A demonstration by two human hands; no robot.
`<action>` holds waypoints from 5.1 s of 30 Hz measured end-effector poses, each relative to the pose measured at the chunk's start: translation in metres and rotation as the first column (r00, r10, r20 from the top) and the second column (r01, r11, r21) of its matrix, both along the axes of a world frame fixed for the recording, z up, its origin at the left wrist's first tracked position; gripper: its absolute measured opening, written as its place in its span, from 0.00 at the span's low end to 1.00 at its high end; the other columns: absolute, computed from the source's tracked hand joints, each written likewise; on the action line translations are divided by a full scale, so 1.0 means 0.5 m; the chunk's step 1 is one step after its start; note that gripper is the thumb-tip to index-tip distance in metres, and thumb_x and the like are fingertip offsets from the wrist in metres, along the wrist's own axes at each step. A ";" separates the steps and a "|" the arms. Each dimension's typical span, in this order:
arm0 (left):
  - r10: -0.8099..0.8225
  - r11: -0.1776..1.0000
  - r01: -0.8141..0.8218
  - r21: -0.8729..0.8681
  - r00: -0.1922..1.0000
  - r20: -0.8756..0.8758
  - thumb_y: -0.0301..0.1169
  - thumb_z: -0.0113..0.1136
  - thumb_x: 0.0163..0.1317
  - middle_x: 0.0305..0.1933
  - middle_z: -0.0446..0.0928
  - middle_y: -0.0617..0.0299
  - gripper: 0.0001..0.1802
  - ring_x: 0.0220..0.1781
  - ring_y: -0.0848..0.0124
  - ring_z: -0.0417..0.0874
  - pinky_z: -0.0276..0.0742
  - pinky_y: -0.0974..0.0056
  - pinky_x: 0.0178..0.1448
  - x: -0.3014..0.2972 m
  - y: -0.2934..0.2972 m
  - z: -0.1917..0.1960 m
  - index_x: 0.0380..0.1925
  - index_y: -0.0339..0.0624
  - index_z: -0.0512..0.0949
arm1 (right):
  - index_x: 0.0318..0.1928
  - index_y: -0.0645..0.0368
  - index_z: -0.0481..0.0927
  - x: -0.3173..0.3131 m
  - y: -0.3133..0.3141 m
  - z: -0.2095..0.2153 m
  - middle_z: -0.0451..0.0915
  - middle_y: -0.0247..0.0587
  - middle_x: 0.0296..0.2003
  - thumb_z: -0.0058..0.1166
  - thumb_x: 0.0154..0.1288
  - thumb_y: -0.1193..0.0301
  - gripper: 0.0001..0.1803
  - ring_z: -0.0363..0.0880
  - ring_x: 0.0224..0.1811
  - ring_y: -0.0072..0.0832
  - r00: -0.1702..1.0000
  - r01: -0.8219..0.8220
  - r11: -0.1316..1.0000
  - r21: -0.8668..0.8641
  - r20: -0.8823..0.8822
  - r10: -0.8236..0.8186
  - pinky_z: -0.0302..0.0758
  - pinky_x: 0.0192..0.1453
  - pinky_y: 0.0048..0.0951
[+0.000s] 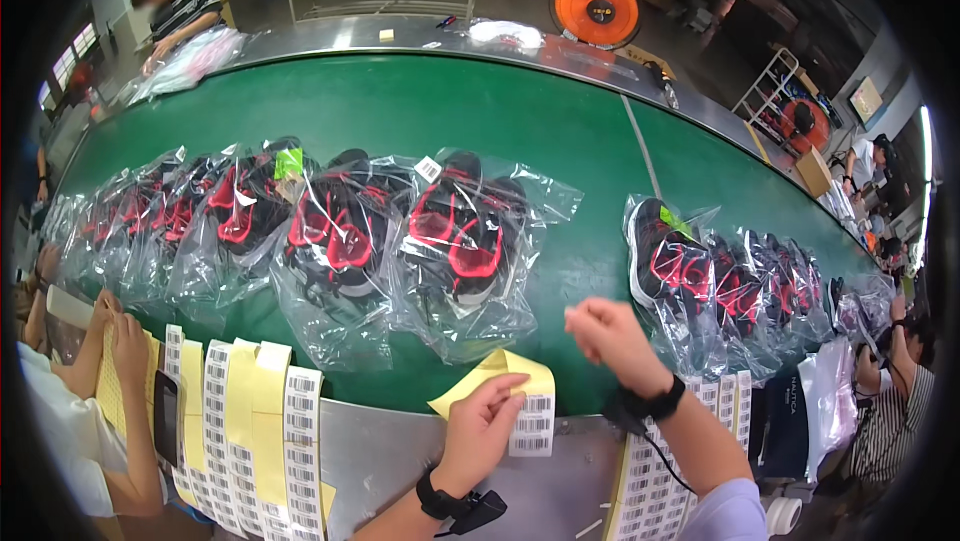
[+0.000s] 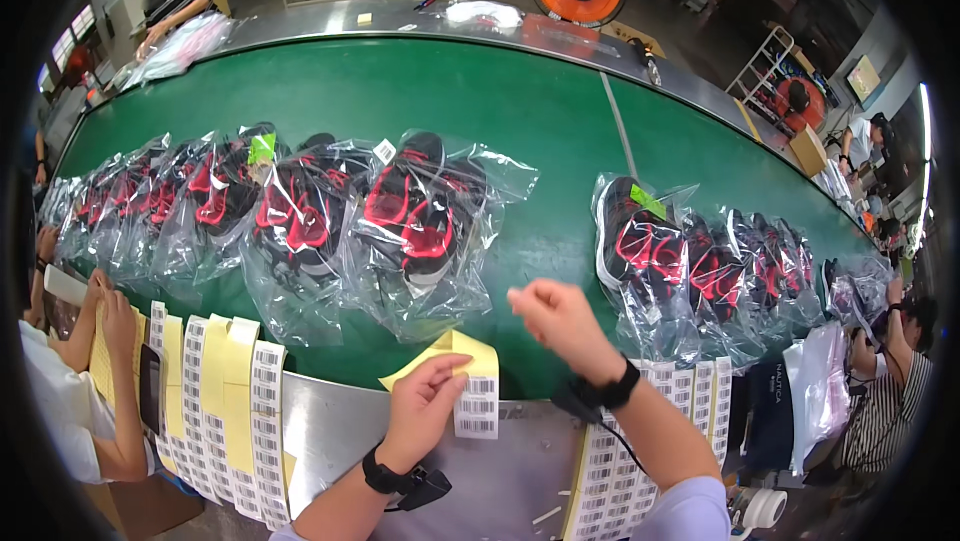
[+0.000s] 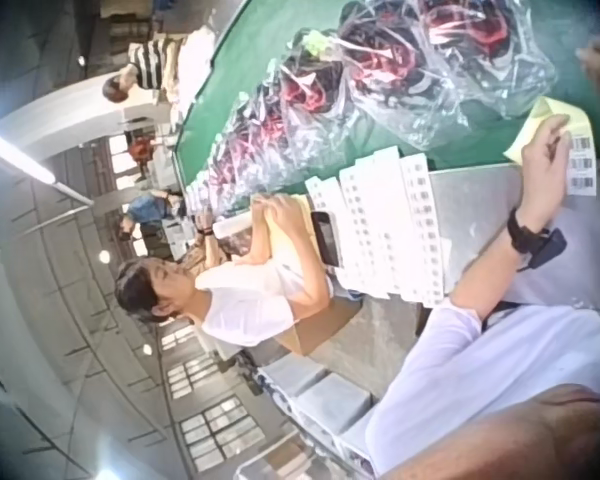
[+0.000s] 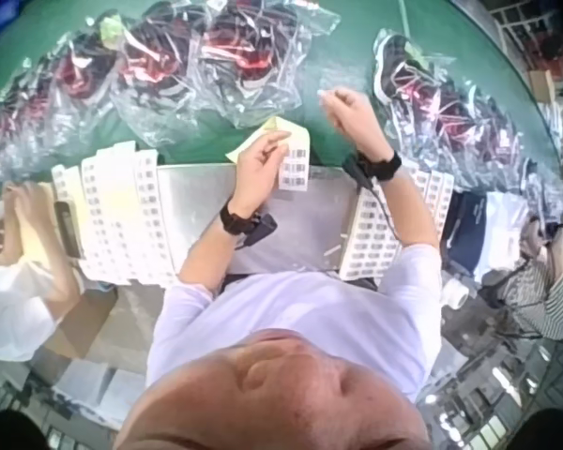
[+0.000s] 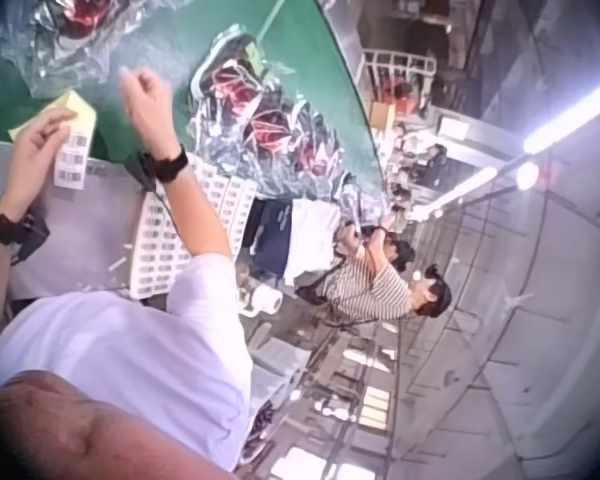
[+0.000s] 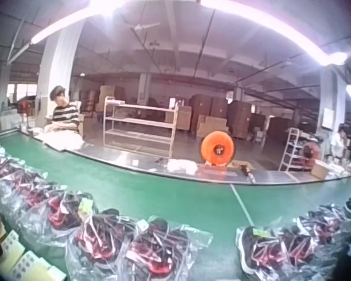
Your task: The recorder is peeling barcode stickers from a sheet and applying them to plastic bags containing finished shoes on a conveyor belt.
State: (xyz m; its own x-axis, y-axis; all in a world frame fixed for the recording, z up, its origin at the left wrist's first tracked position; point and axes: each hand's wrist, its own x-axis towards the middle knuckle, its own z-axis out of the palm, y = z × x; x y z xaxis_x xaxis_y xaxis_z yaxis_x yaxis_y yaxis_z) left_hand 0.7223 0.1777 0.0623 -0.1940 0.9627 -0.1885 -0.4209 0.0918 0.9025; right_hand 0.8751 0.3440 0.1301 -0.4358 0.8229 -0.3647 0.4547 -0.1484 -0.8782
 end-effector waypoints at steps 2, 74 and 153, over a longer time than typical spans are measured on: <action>0.013 0.999 -0.014 0.036 0.999 0.047 0.21 0.55 0.71 0.47 0.83 0.59 0.14 0.47 0.78 0.82 0.77 0.73 0.52 0.021 0.015 0.000 0.55 0.32 0.77 | 0.29 0.63 0.80 0.048 -0.077 -0.002 0.74 0.28 0.21 0.62 0.68 0.66 0.14 0.69 0.23 0.13 0.992 -0.127 0.978 0.166 0.013 0.127 0.65 0.25 0.22; -0.054 0.997 0.053 0.047 0.998 0.013 0.16 0.59 0.66 0.64 0.71 0.34 0.32 0.49 0.69 0.87 0.79 0.72 0.46 0.203 0.071 -0.017 0.69 0.32 0.59 | 0.27 0.66 0.80 -0.095 0.373 -0.086 0.84 0.43 0.29 0.67 0.53 0.77 0.07 0.81 0.30 0.27 0.883 0.469 0.791 0.392 -0.194 -0.427 0.76 0.35 0.32; 0.083 0.996 -0.078 0.050 0.992 -0.100 0.18 0.60 0.67 0.53 0.74 0.58 0.30 0.39 0.80 0.77 0.73 0.75 0.41 0.346 0.094 0.035 0.69 0.35 0.64 | 0.37 0.65 0.84 0.102 0.521 -0.105 0.85 0.62 0.41 0.61 0.55 0.66 0.14 0.84 0.48 0.55 0.929 0.141 0.710 0.690 0.155 -0.335 0.80 0.56 0.48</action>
State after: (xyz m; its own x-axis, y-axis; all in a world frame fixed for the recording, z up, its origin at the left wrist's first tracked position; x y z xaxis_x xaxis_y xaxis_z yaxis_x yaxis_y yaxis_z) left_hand 0.8952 0.2248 0.0798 -0.2871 0.9503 -0.1203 -0.3314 0.0193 0.9433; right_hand 0.9259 0.6044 0.0773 -0.1646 0.9560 0.2427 0.7016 0.2864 -0.6524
